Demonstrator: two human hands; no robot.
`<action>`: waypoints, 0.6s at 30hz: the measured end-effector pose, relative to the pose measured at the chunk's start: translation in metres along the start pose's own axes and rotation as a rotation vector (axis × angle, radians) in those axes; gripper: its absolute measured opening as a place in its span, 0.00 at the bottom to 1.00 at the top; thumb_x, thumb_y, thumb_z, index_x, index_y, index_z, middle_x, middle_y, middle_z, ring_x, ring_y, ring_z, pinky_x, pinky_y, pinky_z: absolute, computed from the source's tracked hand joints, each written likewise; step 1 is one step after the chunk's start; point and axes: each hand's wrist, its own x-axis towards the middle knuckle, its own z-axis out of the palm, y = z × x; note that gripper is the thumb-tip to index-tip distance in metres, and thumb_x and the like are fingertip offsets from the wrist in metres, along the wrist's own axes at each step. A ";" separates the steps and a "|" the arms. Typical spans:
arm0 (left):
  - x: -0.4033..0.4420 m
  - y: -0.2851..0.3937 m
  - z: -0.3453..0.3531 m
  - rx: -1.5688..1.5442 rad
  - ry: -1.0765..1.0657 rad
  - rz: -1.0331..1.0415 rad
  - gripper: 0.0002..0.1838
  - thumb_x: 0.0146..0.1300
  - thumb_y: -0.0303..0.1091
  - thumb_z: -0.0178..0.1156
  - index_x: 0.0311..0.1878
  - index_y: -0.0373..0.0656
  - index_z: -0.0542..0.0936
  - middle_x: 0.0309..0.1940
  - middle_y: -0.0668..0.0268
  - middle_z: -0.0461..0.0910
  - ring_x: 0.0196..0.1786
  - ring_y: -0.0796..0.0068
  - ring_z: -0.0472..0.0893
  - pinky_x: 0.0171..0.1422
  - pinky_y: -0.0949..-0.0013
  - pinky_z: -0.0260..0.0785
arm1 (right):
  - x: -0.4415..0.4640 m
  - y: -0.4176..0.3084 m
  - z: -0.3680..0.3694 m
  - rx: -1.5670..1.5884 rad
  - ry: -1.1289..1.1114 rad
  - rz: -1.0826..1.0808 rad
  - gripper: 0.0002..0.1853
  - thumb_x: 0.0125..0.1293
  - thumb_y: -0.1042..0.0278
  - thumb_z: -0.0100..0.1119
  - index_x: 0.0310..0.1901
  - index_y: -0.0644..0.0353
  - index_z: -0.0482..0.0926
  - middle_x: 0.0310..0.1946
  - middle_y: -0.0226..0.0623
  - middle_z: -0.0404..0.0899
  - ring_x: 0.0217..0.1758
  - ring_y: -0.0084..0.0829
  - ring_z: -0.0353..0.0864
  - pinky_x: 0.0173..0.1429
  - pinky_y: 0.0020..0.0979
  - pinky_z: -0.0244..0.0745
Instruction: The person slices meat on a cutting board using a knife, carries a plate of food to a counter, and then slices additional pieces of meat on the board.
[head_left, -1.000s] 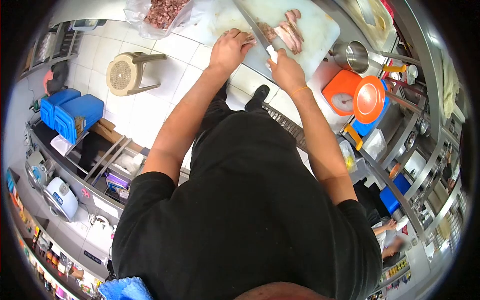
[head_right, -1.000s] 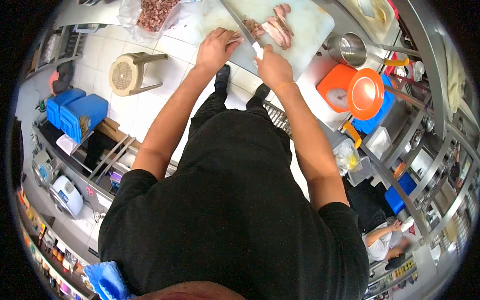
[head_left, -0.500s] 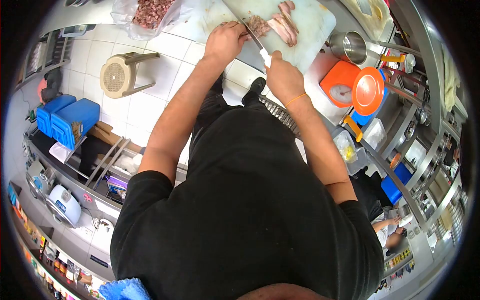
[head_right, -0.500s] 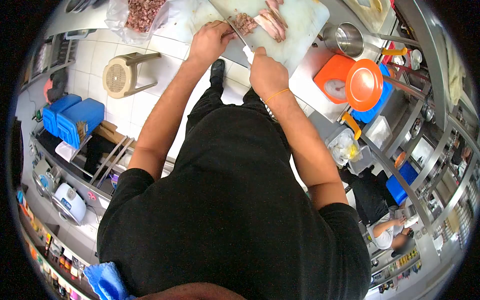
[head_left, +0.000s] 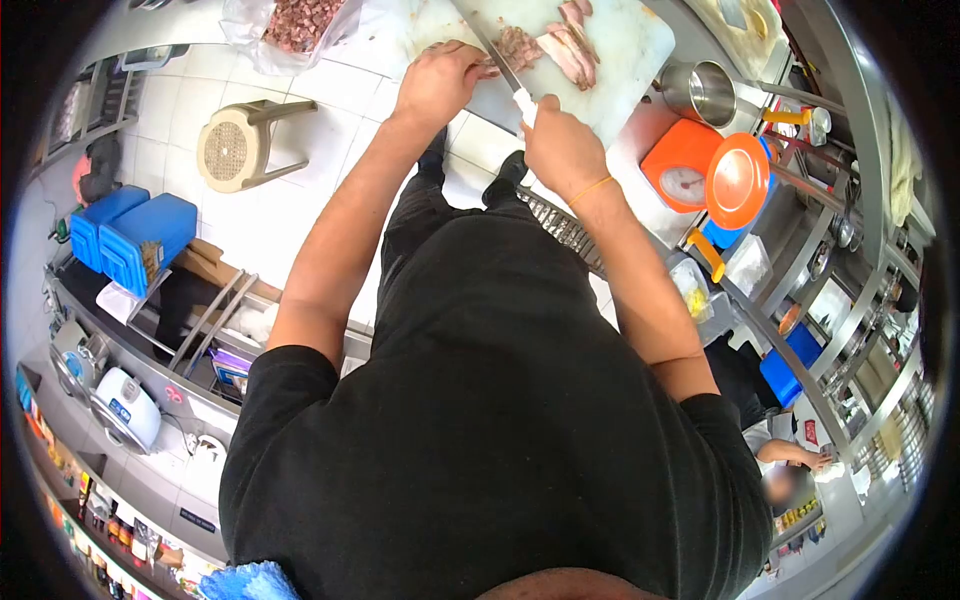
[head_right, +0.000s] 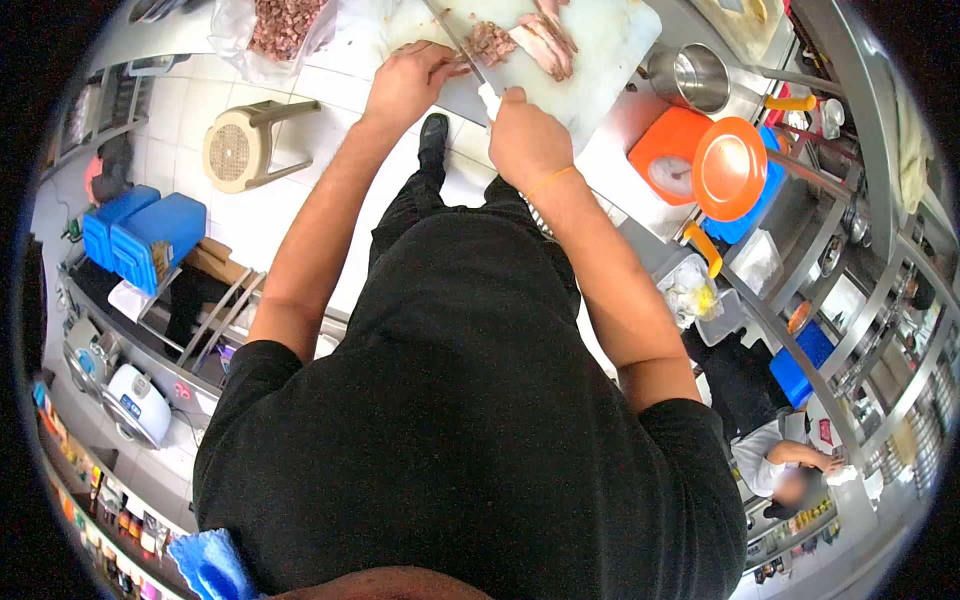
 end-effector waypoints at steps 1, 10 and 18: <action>0.000 -0.004 0.003 -0.004 0.011 0.024 0.07 0.66 0.32 0.68 0.45 0.44 0.89 0.45 0.61 0.89 0.51 0.53 0.86 0.59 0.53 0.80 | 0.003 0.003 0.015 0.019 0.019 0.007 0.22 0.77 0.59 0.59 0.55 0.74 0.70 0.40 0.66 0.87 0.46 0.63 0.89 0.54 0.57 0.83; -0.003 0.000 -0.002 -0.020 -0.028 0.028 0.09 0.67 0.32 0.68 0.48 0.44 0.88 0.48 0.62 0.89 0.52 0.53 0.86 0.60 0.52 0.79 | 0.028 0.001 0.010 -0.001 0.073 -0.081 0.22 0.77 0.58 0.59 0.53 0.74 0.72 0.38 0.65 0.87 0.44 0.63 0.89 0.52 0.55 0.84; 0.000 -0.008 0.005 -0.010 -0.038 0.006 0.11 0.65 0.31 0.69 0.50 0.43 0.88 0.46 0.58 0.87 0.53 0.50 0.85 0.60 0.52 0.79 | 0.015 0.000 0.035 0.037 0.046 0.007 0.22 0.77 0.59 0.59 0.53 0.76 0.72 0.39 0.67 0.87 0.45 0.64 0.89 0.52 0.58 0.83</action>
